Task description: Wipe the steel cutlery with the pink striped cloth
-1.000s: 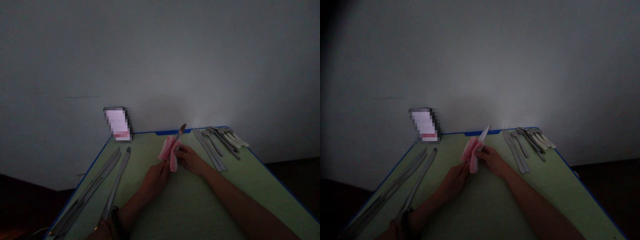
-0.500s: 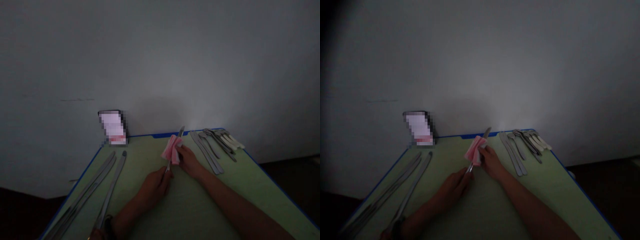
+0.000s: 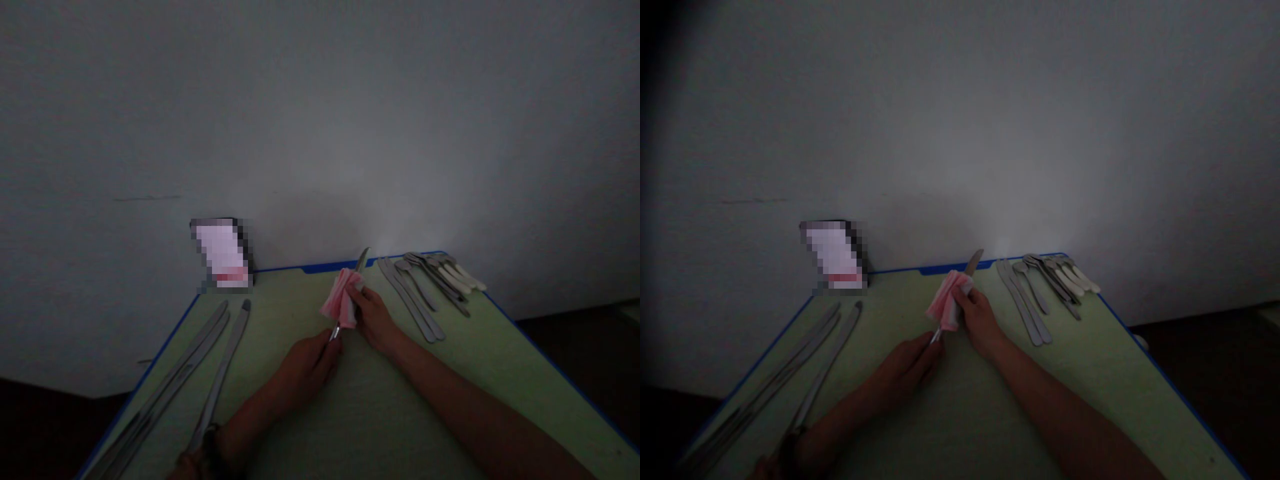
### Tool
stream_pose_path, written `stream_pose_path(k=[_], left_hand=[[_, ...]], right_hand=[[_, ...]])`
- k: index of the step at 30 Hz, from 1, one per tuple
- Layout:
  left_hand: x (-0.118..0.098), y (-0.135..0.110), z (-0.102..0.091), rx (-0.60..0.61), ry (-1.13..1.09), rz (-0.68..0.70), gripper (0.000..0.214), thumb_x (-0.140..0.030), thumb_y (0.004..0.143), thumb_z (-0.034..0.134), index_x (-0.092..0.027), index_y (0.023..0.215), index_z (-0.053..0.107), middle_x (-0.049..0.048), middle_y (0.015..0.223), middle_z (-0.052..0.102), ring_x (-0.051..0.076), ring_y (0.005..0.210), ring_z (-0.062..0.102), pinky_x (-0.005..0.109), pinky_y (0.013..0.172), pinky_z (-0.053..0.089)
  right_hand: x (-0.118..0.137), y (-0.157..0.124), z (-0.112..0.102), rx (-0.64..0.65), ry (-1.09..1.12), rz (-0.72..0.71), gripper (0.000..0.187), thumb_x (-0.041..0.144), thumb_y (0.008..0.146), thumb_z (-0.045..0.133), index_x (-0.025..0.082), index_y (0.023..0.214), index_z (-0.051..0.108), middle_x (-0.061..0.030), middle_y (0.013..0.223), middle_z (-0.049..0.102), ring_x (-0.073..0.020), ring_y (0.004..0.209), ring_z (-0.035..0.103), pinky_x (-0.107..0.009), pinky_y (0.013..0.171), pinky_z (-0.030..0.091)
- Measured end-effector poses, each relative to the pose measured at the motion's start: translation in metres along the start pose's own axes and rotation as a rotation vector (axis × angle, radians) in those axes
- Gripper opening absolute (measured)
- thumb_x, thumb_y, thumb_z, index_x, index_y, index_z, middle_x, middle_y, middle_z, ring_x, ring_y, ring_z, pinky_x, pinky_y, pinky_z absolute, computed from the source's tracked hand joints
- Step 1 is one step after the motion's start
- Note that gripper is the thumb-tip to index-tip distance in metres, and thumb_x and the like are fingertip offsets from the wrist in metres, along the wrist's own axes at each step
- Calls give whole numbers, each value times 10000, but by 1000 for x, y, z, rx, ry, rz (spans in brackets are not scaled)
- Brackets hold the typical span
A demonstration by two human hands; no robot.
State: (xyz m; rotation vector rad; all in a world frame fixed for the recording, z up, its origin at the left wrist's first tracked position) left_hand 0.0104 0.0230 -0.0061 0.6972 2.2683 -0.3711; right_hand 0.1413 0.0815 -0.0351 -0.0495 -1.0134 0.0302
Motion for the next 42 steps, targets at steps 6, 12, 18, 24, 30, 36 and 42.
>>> stream_pose_path(k=[6, 12, 18, 24, 30, 36, 42], left_hand=[[-12, -9, 1, 32, 91, 86, 355, -379, 954, 238, -183, 842, 514, 27, 784, 583, 159, 717, 520, 277, 718, 402], [-9, -11, -3, 49, 142, 117, 389, -371, 955, 222, -184, 784, 517, 28, 750, 575, 163, 722, 519, 277, 731, 399], [0, -2, -4, -42, 45, -11, 367, -368, 946, 227, -186, 801, 511, -3, 638, 542, 145, 584, 503, 248, 593, 388], [5, 5, -5, -157, -15, -108, 342, -390, 927, 272, -181, 886, 540, -6, 629, 555, 152, 583, 535, 243, 562, 379], [3, 1, -5, -164, 57, -93, 385, -409, 925, 260, -194, 690, 475, -17, 580, 504, 134, 530, 487, 243, 527, 333], [-6, -5, -2, -107, 111, -14, 384, -402, 928, 253, -194, 675, 454, -29, 561, 458, 124, 519, 465, 238, 515, 306], [-5, -3, 2, -42, 116, -18, 384, -427, 918, 301, -182, 700, 501, -21, 572, 491, 129, 529, 485, 234, 512, 313]], right_hand=[[10, 8, -17, -183, 117, -51, 308, 468, 630, 693, 188, 679, 577, 34, 578, 536, -114, 538, 449, -262, 535, 351], [15, 15, -33, -292, 156, -74, 319, 500, 661, 666, 196, 704, 580, 19, 626, 578, -135, 608, 520, -274, 604, 414], [12, 10, -20, -147, 58, -59, 344, 496, 648, 693, 173, 699, 586, 17, 627, 583, -118, 581, 499, -263, 575, 386], [8, 4, -8, 56, -129, -55, 341, 490, 672, 676, 164, 749, 610, 27, 645, 579, -96, 573, 469, -238, 564, 349], [9, 5, -9, -50, -32, -57, 341, 498, 674, 665, 166, 675, 583, 27, 582, 544, -102, 555, 450, -237, 537, 341], [11, 16, -25, -244, 188, -78, 298, 468, 654, 689, 189, 652, 582, 17, 612, 569, -117, 579, 489, -251, 563, 399], [15, 16, -20, -142, 194, -12, 303, 457, 648, 700, 178, 700, 594, 24, 629, 580, -108, 573, 490, -258, 592, 412]])
Point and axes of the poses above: each hand's wrist, its own y-axis towards the middle knuckle, its own z-axis out of the palm, x = y × z, the point moved 4 cm from there along y, towards the middle knuckle
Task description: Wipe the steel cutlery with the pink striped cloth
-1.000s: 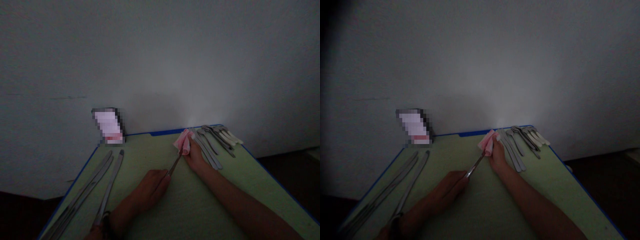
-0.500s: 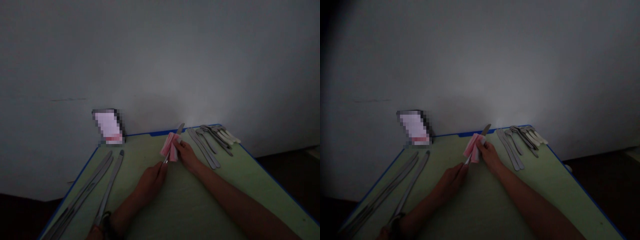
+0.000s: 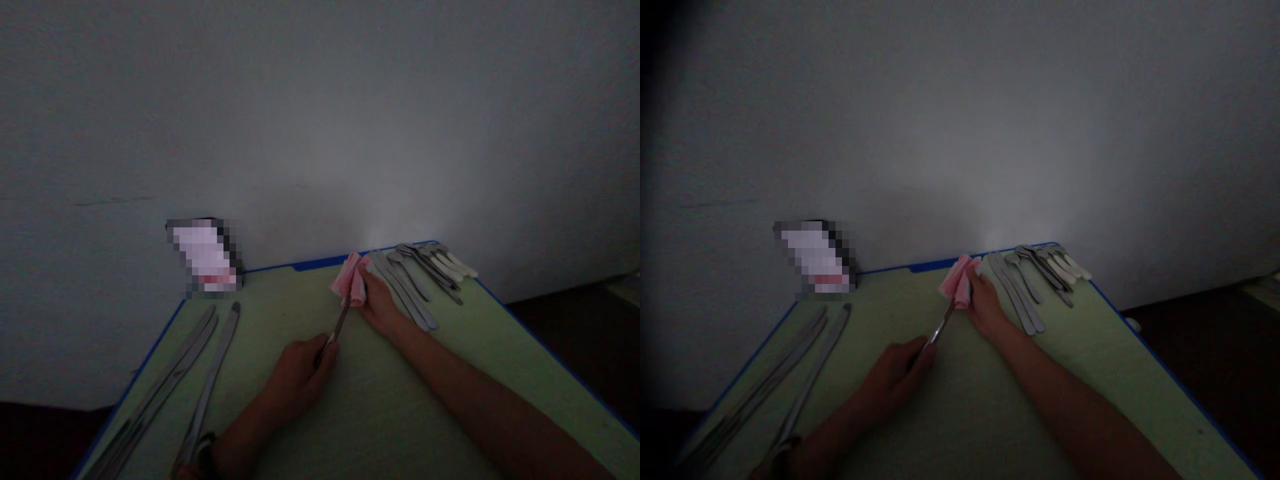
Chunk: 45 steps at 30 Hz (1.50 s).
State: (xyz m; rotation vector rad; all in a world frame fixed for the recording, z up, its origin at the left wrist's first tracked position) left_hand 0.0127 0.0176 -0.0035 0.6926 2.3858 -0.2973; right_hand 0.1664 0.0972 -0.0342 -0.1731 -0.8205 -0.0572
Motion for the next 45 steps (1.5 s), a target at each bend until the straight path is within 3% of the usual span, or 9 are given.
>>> stream_pose_path(k=[7, 11, 15, 23, 34, 40, 45], left_hand=[[5, 2, -3, -65, -168, -47, 349, -425, 920, 319, -176, 905, 562, -9, 690, 583, 141, 621, 543, 231, 570, 372], [6, 3, -1, -59, -143, -48, 335, -409, 925, 316, -180, 818, 535, -24, 638, 545, 135, 602, 537, 235, 578, 361], [6, 4, 0, -25, -53, -25, 326, -397, 912, 342, -185, 717, 493, -31, 593, 509, 131, 560, 504, 235, 541, 326], [3, 0, 0, 55, -41, 99, 346, -372, 910, 364, -183, 631, 443, -57, 523, 404, 99, 492, 431, 221, 507, 281], [6, 1, 0, 0, -170, 11, 347, -392, 889, 382, -172, 633, 464, -48, 549, 407, 104, 512, 426, 212, 498, 301], [7, 0, -4, -17, -400, -101, 418, -446, 905, 334, -171, 631, 488, -29, 556, 478, 120, 533, 465, 218, 518, 353], [8, -2, -4, -25, -471, -97, 466, -480, 917, 309, -174, 594, 446, -41, 536, 430, 104, 518, 418, 219, 537, 344]], right_hand=[[-8, -6, 6, 182, -198, 18, 296, 434, 644, 709, 172, 735, 605, 32, 623, 577, -103, 571, 479, -246, 570, 374], [-12, -6, 5, 240, -270, 7, 292, 437, 657, 695, 176, 770, 627, 24, 657, 598, -107, 578, 482, -252, 584, 378], [-11, -7, 7, 235, -258, 21, 262, 398, 666, 692, 169, 780, 637, 28, 661, 599, -102, 581, 485, -249, 593, 385], [-6, -7, 6, 54, -49, 128, 244, 384, 654, 697, 167, 707, 600, 26, 604, 578, -114, 557, 503, -261, 554, 396], [-4, -13, 13, 228, -154, 106, 265, 358, 623, 726, 153, 743, 608, 34, 611, 585, -95, 545, 496, -240, 538, 380], [-8, -11, 9, 280, -206, 122, 207, 308, 633, 706, 147, 728, 615, 19, 631, 606, -103, 563, 517, -242, 560, 394], [-7, -13, 12, 300, -208, 141, 167, 282, 640, 676, 143, 701, 606, 21, 594, 583, -104, 530, 500, -245, 523, 375]])
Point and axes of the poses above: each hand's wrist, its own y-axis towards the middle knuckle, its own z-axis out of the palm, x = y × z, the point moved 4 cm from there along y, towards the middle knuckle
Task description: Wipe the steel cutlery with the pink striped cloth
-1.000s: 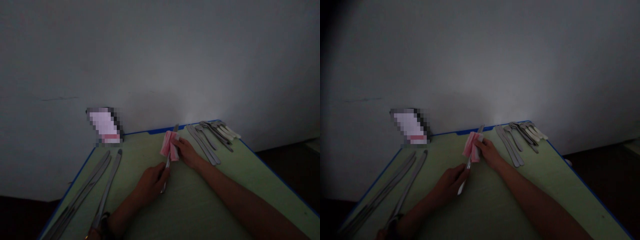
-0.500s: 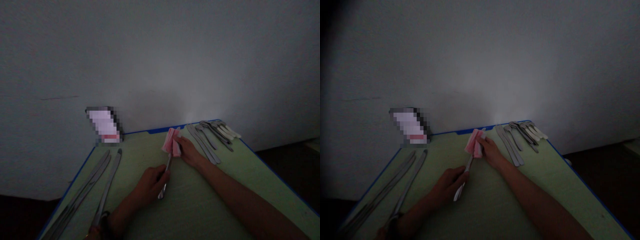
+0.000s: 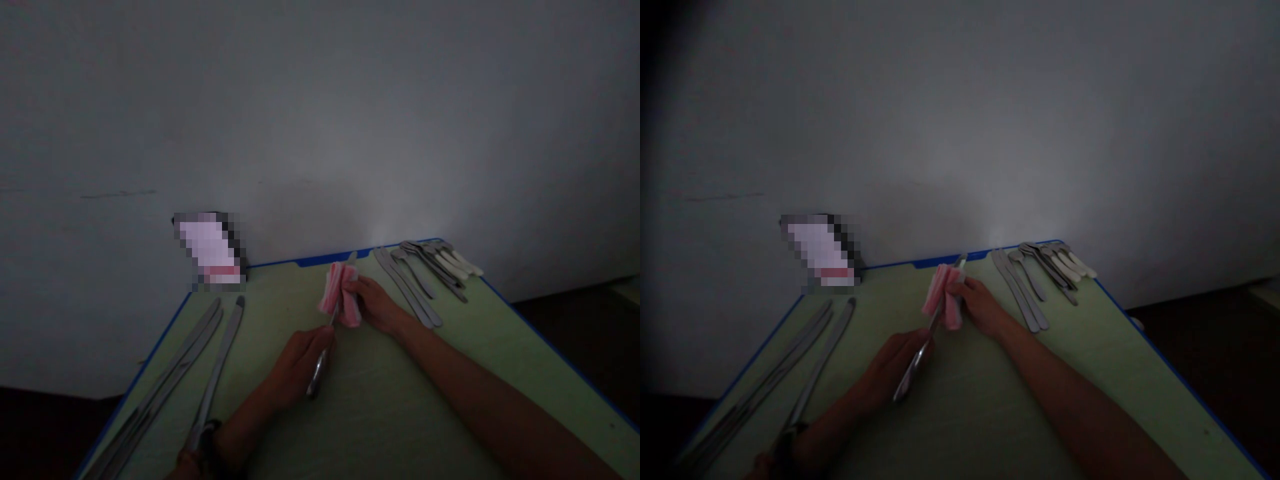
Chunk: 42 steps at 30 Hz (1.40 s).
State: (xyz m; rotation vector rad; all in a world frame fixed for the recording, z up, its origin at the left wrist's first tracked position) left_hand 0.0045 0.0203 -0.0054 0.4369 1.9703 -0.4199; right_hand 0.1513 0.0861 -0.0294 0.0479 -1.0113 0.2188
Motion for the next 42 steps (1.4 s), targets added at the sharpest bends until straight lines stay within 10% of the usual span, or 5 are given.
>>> stream_pose_path(k=[29, 42], left_hand=[[-6, -1, 5, 296, 552, 264, 294, -288, 858, 357, -170, 601, 439, -51, 525, 380, 85, 488, 399, 190, 518, 298], [-7, -2, 5, 194, 568, 206, 455, -371, 936, 269, -172, 574, 460, -32, 530, 437, 102, 502, 430, 220, 551, 310]], right_hand=[[2, 2, -2, -188, 287, 36, 157, 307, 693, 667, 171, 740, 607, 29, 637, 605, -125, 610, 540, -270, 631, 452], [1, 6, -8, -182, 220, -15, 249, 397, 698, 672, 162, 745, 603, 13, 658, 615, -114, 599, 541, -256, 606, 439]])
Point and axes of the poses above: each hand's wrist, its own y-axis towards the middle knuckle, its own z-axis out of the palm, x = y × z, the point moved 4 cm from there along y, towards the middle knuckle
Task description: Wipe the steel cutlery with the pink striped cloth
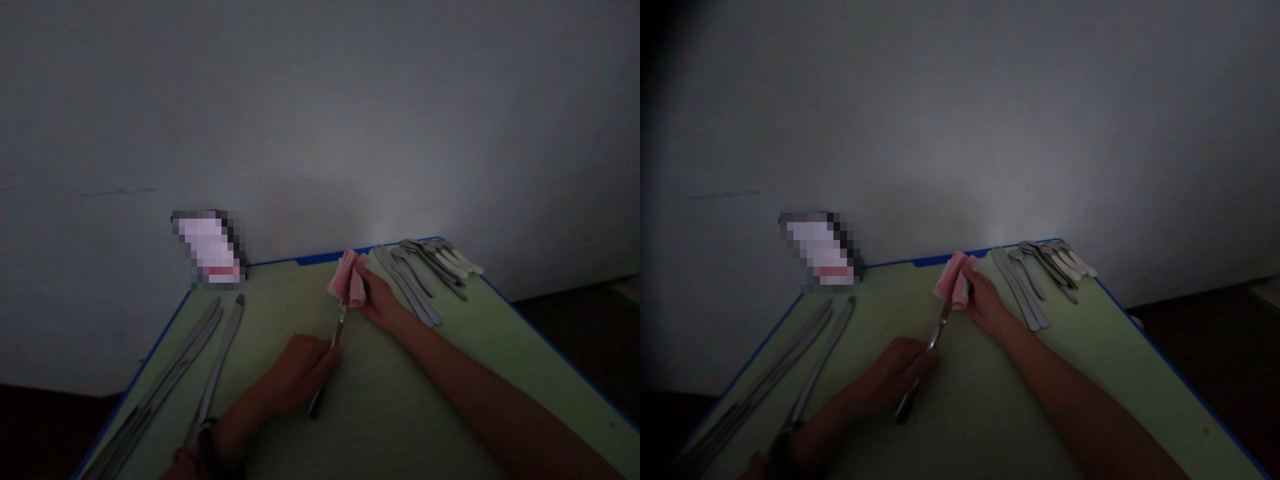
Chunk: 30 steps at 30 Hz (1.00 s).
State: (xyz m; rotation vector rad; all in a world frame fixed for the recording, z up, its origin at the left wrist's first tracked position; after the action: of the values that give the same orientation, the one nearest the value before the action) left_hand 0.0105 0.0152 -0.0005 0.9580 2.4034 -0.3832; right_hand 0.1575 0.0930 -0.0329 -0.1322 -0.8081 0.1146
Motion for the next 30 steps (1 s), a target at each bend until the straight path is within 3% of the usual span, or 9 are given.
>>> stream_pose_path(k=[8, 17, 21, 30], left_hand=[[1, 3, -1, -9, -46, -39, 478, -390, 942, 235, -174, 596, 484, -20, 544, 477, 117, 519, 458, 231, 551, 313], [-4, 2, 7, 20, 156, 22, 367, -347, 905, 349, -173, 618, 496, -17, 539, 470, 113, 497, 418, 259, 557, 275], [-3, 2, 3, 22, 6, -9, 368, -381, 908, 337, -180, 631, 473, -31, 558, 460, 105, 515, 426, 233, 538, 293], [-5, 2, 0, -1, -371, -168, 370, -449, 917, 315, -193, 677, 433, -47, 543, 521, 112, 536, 504, 229, 582, 382]], right_hand=[[-1, -11, 11, 156, -194, -20, 314, 412, 628, 725, 155, 781, 632, 19, 641, 607, -120, 602, 525, -267, 607, 400], [-3, 0, -2, -48, 64, 53, 212, 367, 747, 634, 170, 823, 622, 13, 683, 621, -126, 616, 552, -274, 615, 467], [-2, 3, -6, -82, 213, 93, 120, 290, 803, 566, 182, 828, 610, -6, 719, 642, -142, 656, 579, -307, 669, 506], [4, 4, -4, -25, 323, 44, 147, 346, 822, 528, 226, 845, 611, -6, 776, 665, -172, 726, 601, -344, 698, 510]])
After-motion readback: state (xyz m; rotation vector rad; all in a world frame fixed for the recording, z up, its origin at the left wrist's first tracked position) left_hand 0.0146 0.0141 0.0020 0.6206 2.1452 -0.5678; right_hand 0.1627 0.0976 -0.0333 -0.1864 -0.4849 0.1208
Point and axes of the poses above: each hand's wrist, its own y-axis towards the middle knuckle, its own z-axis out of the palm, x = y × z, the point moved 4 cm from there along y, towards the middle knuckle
